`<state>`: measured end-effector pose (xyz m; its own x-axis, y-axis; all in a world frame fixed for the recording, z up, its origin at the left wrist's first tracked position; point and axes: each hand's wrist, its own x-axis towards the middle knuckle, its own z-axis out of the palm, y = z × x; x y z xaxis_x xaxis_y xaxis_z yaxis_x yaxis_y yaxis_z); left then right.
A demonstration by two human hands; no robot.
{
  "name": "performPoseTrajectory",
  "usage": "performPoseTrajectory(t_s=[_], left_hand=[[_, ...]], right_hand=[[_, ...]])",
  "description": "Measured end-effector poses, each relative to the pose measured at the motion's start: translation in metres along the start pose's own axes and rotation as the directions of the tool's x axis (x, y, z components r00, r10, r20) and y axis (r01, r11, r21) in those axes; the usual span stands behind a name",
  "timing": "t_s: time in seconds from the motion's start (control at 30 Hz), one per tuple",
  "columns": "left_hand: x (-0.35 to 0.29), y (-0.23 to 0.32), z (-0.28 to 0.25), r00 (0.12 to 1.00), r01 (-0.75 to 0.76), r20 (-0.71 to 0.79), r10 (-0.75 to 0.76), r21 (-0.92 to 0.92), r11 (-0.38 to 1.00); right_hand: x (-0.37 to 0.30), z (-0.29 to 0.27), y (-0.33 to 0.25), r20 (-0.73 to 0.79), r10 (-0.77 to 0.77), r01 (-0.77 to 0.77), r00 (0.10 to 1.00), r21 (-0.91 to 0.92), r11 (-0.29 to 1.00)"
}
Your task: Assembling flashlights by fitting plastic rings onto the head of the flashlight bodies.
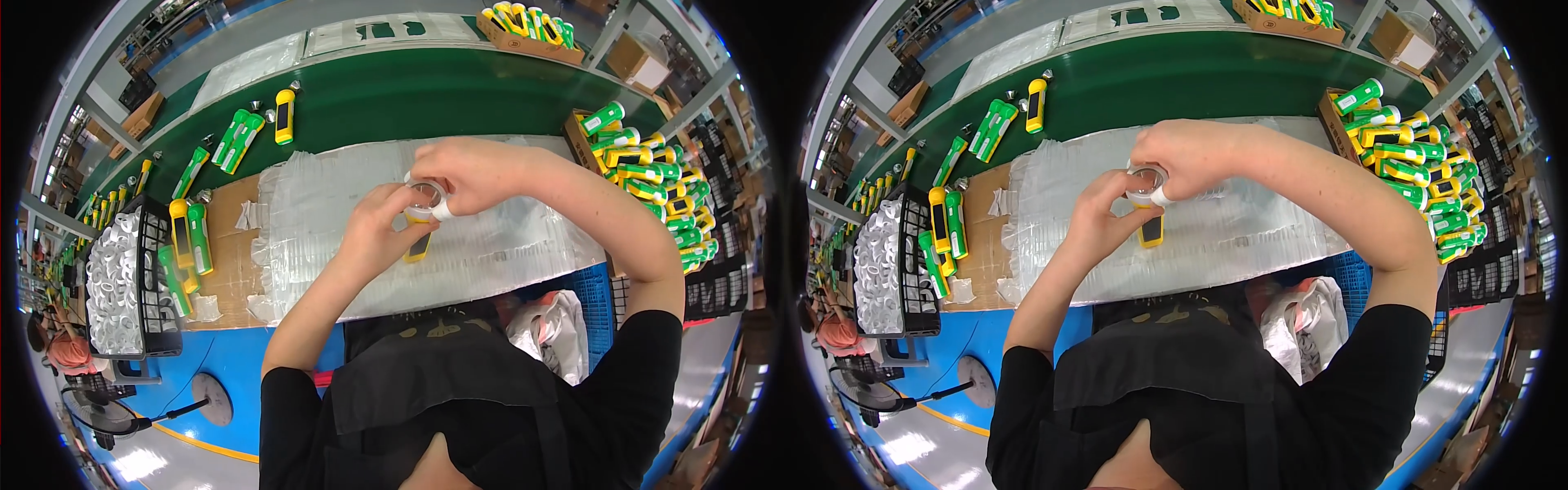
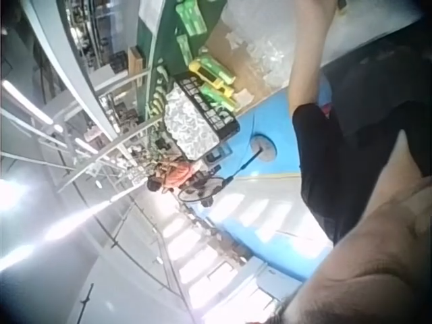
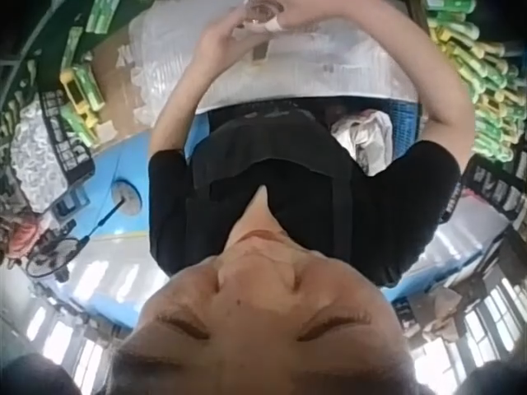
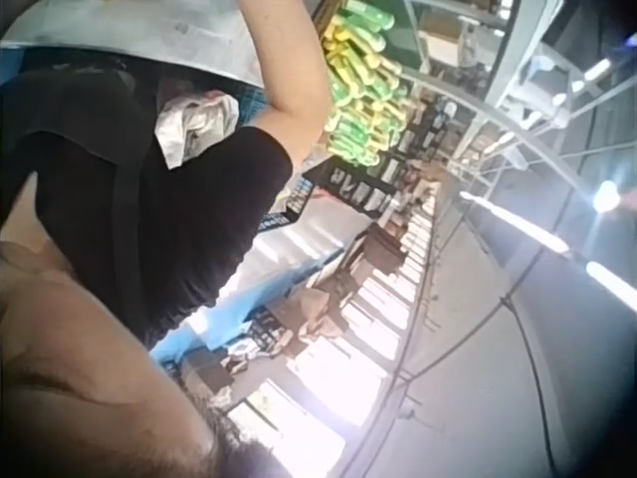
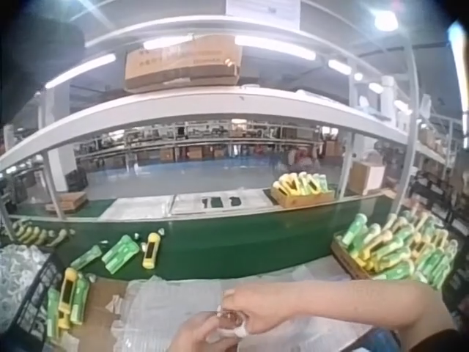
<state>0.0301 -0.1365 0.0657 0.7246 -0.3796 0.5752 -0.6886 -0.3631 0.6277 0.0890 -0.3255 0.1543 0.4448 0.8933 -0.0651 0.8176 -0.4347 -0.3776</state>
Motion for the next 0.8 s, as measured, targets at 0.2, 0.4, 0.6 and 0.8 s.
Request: performPoseTrajectory(t_s=[0.2,0.4,0.6,0.8], left_hand=[[0.004,-0.003,0.004,0.997,0.075,0.027,-0.075,0.031,0.997],[0.007,-0.006,0.008,0.998,-0.049,-0.048,0.046,-0.049,0.998],[0.003,-0.008,0.007,1.0,-0.001,-0.026,0.001,0.011,1.0],[0.0,-0.011,0.006,0.999,0.029,0.016,-0.029,-0.025,0.999]], right_hand=[[-0.001,0.014,-0.01,-0.173,0.479,-0.484,0.861,0.019,0.875],[-0.007,0.029,0.017,-0.335,-0.128,0.151,0.933,0.042,0.988],[-0.007,0.006,-0.016,-0.193,0.381,-0.404,0.904,-0.101,0.909],[-0.002,0.015,-0.012,-0.128,0.503,-0.513,0.855,-0.057,0.857]])
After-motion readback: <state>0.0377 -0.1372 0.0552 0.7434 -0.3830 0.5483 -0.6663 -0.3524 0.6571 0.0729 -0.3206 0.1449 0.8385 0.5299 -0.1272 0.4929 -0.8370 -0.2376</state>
